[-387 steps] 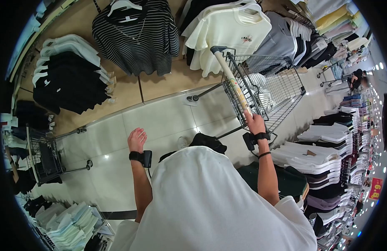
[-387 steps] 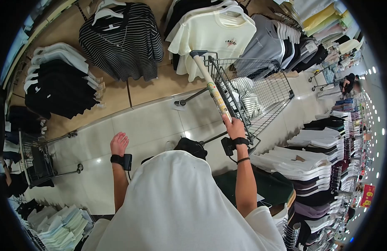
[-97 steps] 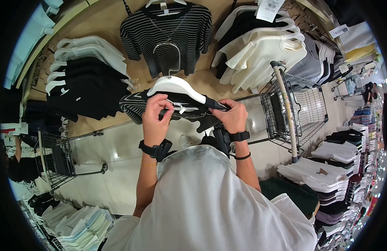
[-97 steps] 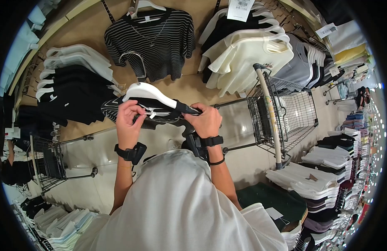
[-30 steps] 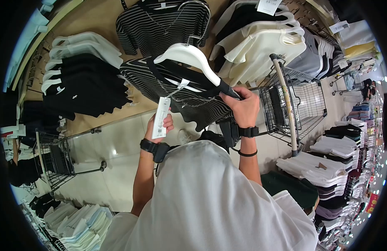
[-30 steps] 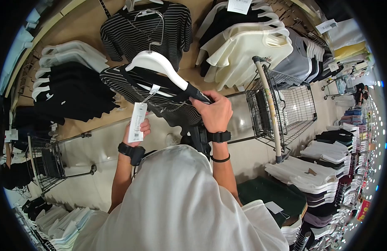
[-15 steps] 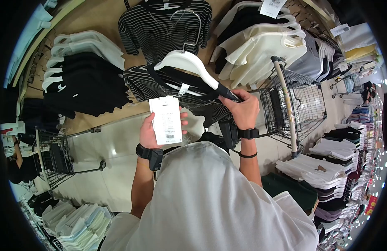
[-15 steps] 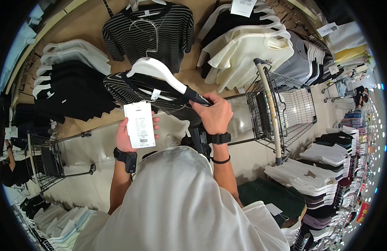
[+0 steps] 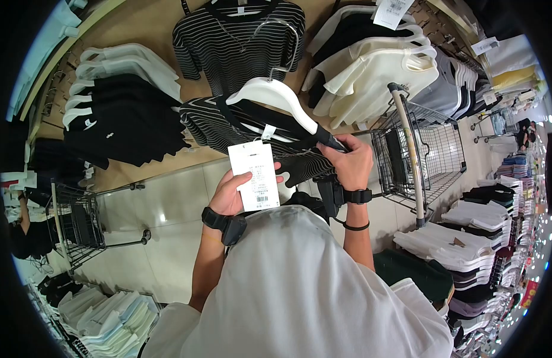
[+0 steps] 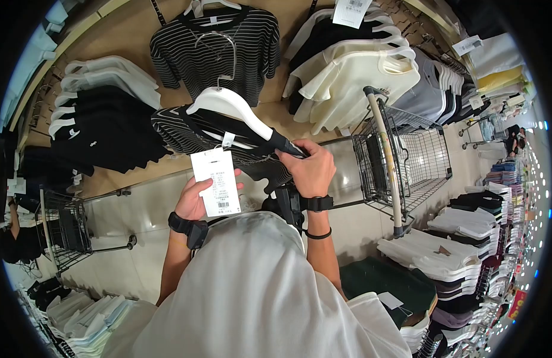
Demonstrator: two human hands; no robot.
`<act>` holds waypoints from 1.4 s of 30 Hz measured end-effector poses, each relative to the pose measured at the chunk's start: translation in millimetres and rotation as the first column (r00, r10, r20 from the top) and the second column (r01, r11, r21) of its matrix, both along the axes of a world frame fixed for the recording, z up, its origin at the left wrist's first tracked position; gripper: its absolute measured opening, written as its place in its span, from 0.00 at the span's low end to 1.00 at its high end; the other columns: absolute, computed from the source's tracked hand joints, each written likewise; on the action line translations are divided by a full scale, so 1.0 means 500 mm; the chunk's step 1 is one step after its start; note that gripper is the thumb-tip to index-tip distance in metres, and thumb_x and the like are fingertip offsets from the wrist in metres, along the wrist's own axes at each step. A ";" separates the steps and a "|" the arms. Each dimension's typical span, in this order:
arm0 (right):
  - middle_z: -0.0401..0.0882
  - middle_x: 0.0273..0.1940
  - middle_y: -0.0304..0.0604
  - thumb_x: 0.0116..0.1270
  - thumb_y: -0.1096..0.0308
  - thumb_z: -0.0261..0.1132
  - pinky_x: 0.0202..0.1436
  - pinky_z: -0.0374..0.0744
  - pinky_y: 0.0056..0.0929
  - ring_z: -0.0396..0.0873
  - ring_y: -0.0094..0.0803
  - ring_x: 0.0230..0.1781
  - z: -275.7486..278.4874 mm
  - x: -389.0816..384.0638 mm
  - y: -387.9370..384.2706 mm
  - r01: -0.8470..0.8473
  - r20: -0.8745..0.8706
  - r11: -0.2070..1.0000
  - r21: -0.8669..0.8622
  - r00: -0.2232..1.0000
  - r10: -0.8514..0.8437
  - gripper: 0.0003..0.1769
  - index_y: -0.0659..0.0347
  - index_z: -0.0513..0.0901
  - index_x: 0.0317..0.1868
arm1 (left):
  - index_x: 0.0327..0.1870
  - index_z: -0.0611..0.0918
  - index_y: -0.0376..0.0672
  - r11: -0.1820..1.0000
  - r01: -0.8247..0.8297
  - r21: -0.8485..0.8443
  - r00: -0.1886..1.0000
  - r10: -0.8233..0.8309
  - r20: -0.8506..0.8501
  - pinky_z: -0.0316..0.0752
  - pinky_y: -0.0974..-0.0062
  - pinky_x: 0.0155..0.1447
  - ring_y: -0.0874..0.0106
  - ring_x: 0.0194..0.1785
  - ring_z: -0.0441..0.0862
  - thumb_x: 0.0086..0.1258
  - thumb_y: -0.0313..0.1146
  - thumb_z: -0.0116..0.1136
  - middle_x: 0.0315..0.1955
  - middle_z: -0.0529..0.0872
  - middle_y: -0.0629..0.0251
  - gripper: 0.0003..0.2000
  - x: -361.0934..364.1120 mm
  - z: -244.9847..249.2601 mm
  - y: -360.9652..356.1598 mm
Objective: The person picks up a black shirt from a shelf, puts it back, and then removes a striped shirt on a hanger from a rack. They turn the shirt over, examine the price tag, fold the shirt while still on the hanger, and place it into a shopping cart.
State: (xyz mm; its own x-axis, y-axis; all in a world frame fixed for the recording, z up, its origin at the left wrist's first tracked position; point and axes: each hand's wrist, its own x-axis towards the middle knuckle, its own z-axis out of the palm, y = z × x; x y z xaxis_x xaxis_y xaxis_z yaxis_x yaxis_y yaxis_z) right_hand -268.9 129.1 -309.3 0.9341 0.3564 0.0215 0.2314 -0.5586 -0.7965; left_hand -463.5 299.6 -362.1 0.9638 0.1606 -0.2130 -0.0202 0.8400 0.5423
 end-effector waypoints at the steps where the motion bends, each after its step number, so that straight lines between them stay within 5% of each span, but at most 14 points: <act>1: 0.83 0.22 0.39 0.46 0.55 0.79 0.32 0.76 0.30 0.79 0.30 0.22 0.000 -0.001 -0.003 0.001 -0.003 1.000 -0.001 1.000 -0.001 0.20 0.60 0.89 0.36 | 0.73 0.60 0.33 1.000 -0.003 0.018 1.000 0.002 0.002 0.75 0.49 0.65 0.44 0.66 0.74 0.71 0.26 0.48 0.68 0.68 0.38 0.29 0.001 0.000 0.000; 9: 0.83 0.22 0.40 0.46 0.54 0.79 0.32 0.76 0.30 0.80 0.31 0.23 -0.002 -0.007 -0.009 0.003 0.019 0.999 -0.038 1.000 -0.003 0.20 0.60 0.89 0.35 | 0.72 0.61 0.30 0.996 -0.010 0.094 0.999 0.007 0.039 0.76 0.55 0.66 0.44 0.66 0.74 0.62 0.18 0.49 0.66 0.71 0.38 0.33 0.001 -0.002 -0.005; 31: 0.83 0.22 0.40 0.47 0.55 0.79 0.32 0.76 0.29 0.80 0.30 0.22 -0.017 -0.007 -0.002 -0.043 0.011 0.998 -0.040 0.999 0.043 0.21 0.60 0.89 0.37 | 0.69 0.66 0.31 0.987 -0.072 0.142 0.996 0.079 -0.045 0.83 0.60 0.54 0.54 0.56 0.81 0.60 0.19 0.49 0.60 0.77 0.42 0.30 -0.010 -0.001 0.000; 42: 0.82 0.21 0.39 0.46 0.53 0.78 0.31 0.75 0.30 0.79 0.31 0.21 -0.026 -0.010 -0.005 -0.036 0.020 0.998 -0.057 0.999 0.038 0.20 0.59 0.89 0.36 | 0.71 0.63 0.29 0.992 -0.107 0.072 0.994 0.107 0.003 0.79 0.54 0.62 0.46 0.62 0.78 0.63 0.19 0.44 0.63 0.74 0.39 0.30 -0.005 -0.005 -0.008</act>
